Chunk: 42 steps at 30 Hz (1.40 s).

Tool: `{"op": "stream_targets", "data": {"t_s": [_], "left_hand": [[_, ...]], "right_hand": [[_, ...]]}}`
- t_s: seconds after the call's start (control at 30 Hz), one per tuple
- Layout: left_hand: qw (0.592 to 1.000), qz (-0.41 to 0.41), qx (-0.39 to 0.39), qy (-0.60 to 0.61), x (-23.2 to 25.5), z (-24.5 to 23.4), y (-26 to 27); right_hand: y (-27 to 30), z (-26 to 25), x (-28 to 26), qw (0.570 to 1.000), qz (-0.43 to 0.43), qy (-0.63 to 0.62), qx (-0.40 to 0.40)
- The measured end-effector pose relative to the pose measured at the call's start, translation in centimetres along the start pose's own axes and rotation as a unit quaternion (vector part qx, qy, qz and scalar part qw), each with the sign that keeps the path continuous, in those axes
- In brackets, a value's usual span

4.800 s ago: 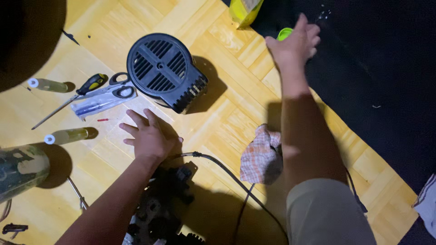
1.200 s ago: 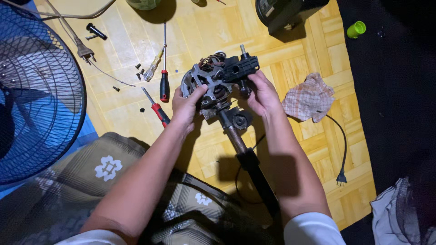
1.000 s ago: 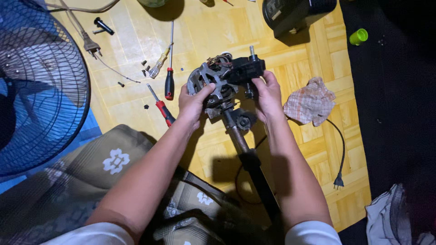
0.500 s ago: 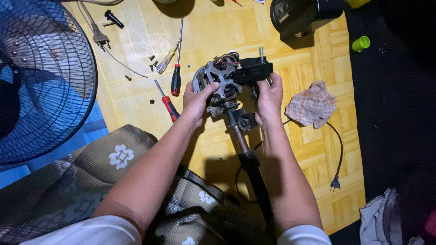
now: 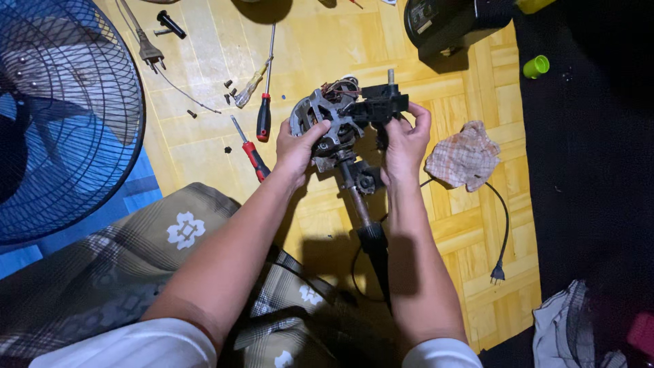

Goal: The person sits on the floor and works on a disassembled standing fan motor. They wipe the motor housing with a cloth, rotate the shaft by hand, and use a screwdriver to adjust internal components while the fan base and other tools remain nearby.

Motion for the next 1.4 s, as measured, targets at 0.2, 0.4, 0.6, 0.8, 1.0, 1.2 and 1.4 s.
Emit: {"op": "stream_targets", "data": {"t_s": [0.2,0.4,0.6,0.8,1.0,1.2,1.4], "left_hand": [[0.999,-0.034,-0.006,-0.017,-0.3,-0.6,0.4],[0.999,-0.035,-0.022,0.016,0.2,-0.7,0.3],[1.0,0.022,-0.021,0.007,1.7,0.3,1.9],[0.997,0.052,-0.025,-0.045,3.3,3.0,4.4],[0.997,0.057,-0.022,-0.041,3.6,3.7,4.5],[0.994,0.066,0.016,-0.087,3.4,2.5,3.6],[0.982,0.089,0.065,-0.151,4.0,2.1,3.2]], "right_hand": [[-0.7,0.7,0.1,0.984,0.139,-0.099,-0.048],[0.2,1.7,-0.8,0.982,0.161,-0.022,-0.097],[2.2,1.6,-4.7,0.991,0.074,-0.081,-0.081],[3.4,0.3,-9.8,0.997,-0.005,-0.013,-0.073],[4.9,1.4,-12.2,0.938,-0.223,0.261,-0.039],[2.2,0.4,-8.5,0.971,-0.12,0.208,-0.016],[-1.5,-0.3,-3.9,0.994,-0.02,0.109,-0.015]]}}
Point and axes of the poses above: each hand's wrist, its own y-axis away from the middle knuckle, its own z-axis out of the palm, x = y × z, the point moved 9 cm from there along -y, towards the middle knuckle, and after that the axes turned 9 degrees about x, right-handed, at the moved point
